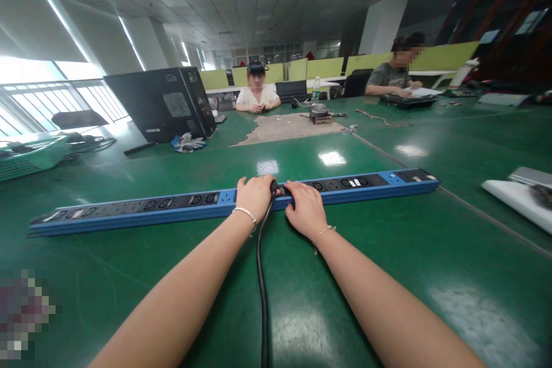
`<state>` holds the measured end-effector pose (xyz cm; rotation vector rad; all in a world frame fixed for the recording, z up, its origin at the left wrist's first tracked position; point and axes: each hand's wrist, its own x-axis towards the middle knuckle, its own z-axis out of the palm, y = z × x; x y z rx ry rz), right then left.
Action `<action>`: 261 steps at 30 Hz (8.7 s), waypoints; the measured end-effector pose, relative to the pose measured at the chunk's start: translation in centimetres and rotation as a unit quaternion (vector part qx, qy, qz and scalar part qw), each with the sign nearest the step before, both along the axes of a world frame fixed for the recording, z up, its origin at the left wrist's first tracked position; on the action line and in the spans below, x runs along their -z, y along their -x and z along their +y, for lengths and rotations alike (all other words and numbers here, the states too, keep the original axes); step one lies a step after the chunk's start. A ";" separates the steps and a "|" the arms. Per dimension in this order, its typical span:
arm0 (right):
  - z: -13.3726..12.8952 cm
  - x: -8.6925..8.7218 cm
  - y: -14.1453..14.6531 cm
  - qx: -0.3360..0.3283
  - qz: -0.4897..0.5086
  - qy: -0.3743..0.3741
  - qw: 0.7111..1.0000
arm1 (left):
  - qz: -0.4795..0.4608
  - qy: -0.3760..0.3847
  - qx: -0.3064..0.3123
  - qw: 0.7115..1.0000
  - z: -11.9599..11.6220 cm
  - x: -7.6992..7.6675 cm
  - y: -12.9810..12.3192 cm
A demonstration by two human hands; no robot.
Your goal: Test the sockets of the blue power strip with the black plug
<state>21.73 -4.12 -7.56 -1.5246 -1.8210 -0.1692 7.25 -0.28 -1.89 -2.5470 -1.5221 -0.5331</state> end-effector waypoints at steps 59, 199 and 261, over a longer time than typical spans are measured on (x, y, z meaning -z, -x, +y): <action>2.9 -0.7 4.7 0.117 -0.036 -0.072 0.990 | -0.031 -0.020 -0.053 0.998 0.0 4.1 7.5; -1.2 -1.0 -9.1 0.180 0.010 -0.037 0.983 | 0.010 -0.058 0.000 0.998 -0.2 4.2 7.1; -1.5 -1.0 -21.1 0.197 0.121 -0.057 0.971 | 0.009 -0.040 -0.006 0.999 -0.1 4.1 7.0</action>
